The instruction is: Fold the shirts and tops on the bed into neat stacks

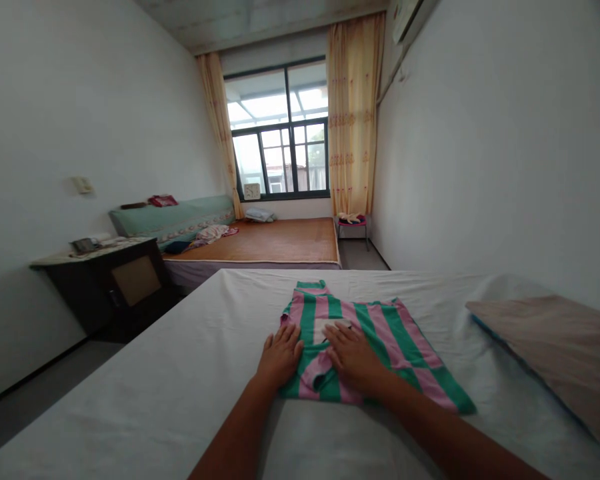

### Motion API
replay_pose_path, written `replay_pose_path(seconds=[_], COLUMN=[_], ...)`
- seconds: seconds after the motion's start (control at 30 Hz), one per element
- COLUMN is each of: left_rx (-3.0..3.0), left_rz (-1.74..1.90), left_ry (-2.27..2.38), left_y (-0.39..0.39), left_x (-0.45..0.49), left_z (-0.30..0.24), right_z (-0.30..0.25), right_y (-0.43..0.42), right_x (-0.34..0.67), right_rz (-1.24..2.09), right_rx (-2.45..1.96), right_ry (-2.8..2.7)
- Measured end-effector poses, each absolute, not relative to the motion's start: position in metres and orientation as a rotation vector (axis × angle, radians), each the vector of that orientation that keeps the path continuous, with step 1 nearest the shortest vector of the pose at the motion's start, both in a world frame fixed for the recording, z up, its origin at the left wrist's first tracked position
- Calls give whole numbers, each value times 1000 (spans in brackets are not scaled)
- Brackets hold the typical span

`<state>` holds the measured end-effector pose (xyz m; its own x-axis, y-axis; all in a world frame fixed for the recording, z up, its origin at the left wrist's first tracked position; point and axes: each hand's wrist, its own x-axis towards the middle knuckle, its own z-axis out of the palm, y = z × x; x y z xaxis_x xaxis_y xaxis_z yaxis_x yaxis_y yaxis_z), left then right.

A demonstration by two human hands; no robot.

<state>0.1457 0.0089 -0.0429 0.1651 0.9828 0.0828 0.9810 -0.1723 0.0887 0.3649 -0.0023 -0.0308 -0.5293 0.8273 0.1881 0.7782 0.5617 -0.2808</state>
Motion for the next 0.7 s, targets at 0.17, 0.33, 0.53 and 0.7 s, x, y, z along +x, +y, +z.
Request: replay_pose_path(seconds=[0.17, 0.33, 0.53, 0.7], left_rx=[2392, 2369, 2371, 2371], left_rz=[180, 149, 125, 139], left_ry=[2018, 2026, 2032, 2031], left_y=[8, 9, 12, 15], left_x=[146, 146, 144, 143], left_z=[-41, -39, -40, -45], right_z=[-31, -41, -46, -59], right_y=[-17, -8, -5, -2], right_x=[349, 394, 456, 500], right_rz=[364, 349, 246, 183], right_rx=[-1071, -1262, -1395, -1506], right_ry=[-2627, -2578, -2518, -2463])
